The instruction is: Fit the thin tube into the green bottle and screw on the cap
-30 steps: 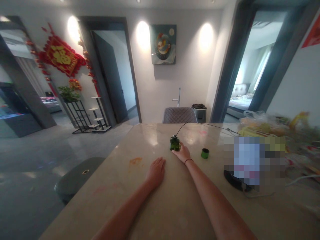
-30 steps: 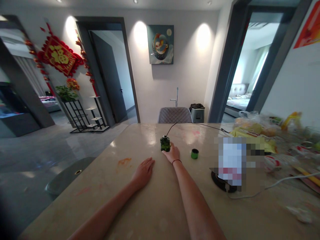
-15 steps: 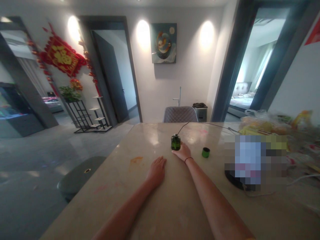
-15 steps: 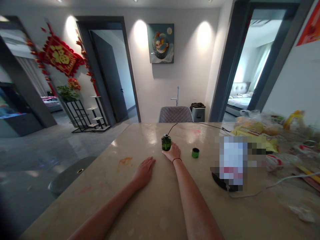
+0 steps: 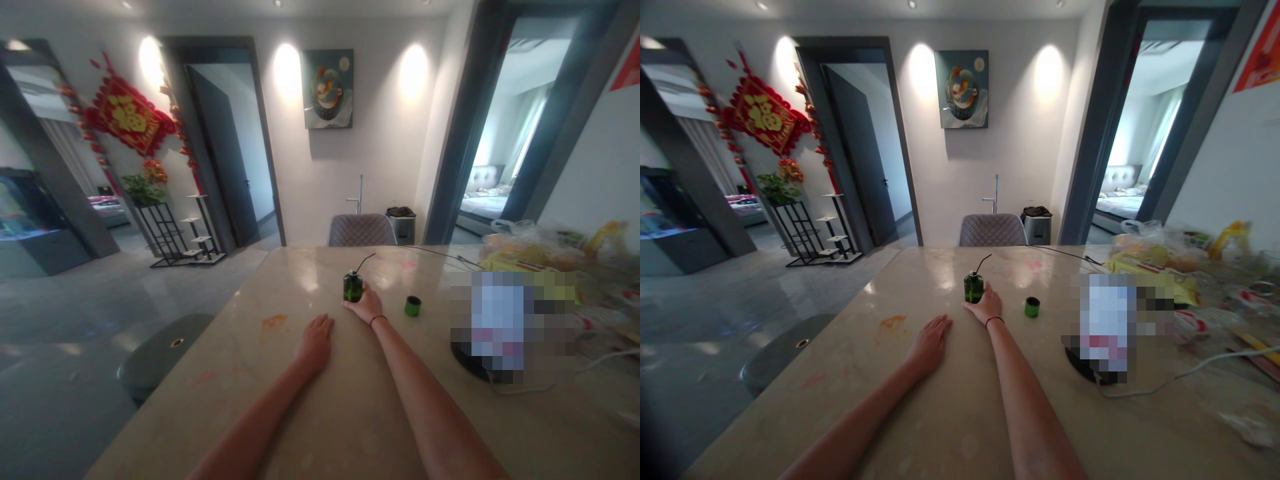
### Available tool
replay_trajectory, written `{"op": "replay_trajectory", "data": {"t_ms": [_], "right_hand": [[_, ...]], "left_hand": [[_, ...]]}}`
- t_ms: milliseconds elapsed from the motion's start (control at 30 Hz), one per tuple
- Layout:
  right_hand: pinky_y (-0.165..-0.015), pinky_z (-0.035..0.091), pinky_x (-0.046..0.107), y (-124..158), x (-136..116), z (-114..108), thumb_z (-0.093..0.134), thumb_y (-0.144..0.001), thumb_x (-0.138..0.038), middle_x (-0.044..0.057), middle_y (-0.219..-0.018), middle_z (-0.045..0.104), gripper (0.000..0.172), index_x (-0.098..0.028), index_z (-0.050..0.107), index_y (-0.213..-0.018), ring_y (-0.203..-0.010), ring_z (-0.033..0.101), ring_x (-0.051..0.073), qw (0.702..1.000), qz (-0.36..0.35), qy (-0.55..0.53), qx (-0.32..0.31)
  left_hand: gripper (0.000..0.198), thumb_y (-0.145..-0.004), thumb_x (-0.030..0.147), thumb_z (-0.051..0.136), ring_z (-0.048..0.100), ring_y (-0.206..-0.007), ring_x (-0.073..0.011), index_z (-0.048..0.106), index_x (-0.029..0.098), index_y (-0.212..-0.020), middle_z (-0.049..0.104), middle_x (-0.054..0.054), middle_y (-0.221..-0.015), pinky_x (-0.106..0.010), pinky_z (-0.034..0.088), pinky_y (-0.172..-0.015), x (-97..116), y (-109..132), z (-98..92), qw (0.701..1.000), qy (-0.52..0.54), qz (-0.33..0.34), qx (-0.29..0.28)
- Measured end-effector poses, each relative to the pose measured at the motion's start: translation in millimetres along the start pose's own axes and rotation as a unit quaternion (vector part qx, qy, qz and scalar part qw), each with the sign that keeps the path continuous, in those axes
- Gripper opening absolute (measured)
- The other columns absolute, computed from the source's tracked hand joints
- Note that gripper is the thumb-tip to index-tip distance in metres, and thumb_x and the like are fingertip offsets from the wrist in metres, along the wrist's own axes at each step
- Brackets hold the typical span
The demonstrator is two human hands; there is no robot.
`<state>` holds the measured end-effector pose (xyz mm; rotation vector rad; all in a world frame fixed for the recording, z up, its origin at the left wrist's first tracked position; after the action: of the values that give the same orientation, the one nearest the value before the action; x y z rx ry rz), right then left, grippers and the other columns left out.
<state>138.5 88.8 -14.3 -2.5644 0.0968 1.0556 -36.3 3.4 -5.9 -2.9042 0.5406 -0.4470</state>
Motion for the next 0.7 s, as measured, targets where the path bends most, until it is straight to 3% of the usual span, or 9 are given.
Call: {"op": "replay_trajectory", "data": {"t_ms": [300,467,700], "right_hand": [[-0.084,0.043,0.032,-1.3,4.0,0.5,0.068,-0.055,-0.032,0.007,-0.108,0.058,0.068,-0.019,0.043,-0.117,-0.098,0.056,0.022,0.999,-0.014,-0.029,0.029],[-0.078,0.044,0.030,-1.3,7.6,2.6,0.065,-0.058,-0.024,0.005,-0.096,0.062,0.060,-0.021,0.045,-0.115,-0.089,0.059,0.021,1.000,-0.001,-0.024,-0.002],[-0.091,0.037,0.034,-0.7,7.9,4.3,0.063,-0.059,-0.029,0.012,-0.116,0.052,0.069,-0.016,0.037,-0.123,-0.109,0.048,0.026,0.999,-0.004,0.029,0.031]], "left_hand": [[0.044,-0.079,0.010,0.033,0.036,-0.124,-0.0170,0.048,0.011,-0.121,0.042,-0.010,-0.133,-0.030,0.022,-0.107,1.6,0.7,-2.1,1.000,-0.018,0.001,-0.013],[0.046,-0.078,0.009,0.033,0.036,-0.124,-0.0170,0.048,0.011,-0.121,0.043,-0.010,-0.133,-0.030,0.023,-0.107,3.1,2.0,-4.6,1.000,-0.016,-0.005,-0.012],[0.045,-0.079,0.010,0.032,0.034,-0.125,-0.0169,0.047,0.012,-0.121,0.042,-0.010,-0.134,-0.031,0.024,-0.106,2.1,0.8,-2.7,1.000,-0.016,0.001,-0.016]]}}
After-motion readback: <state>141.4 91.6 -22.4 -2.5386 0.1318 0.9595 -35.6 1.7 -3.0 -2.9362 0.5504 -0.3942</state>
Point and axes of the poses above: each hand's wrist, its own y-axis away from the middle knuckle, its own z-axis out of the palm, x = y × z, the point moved 1 cm from there along -y, towards the middle knuckle
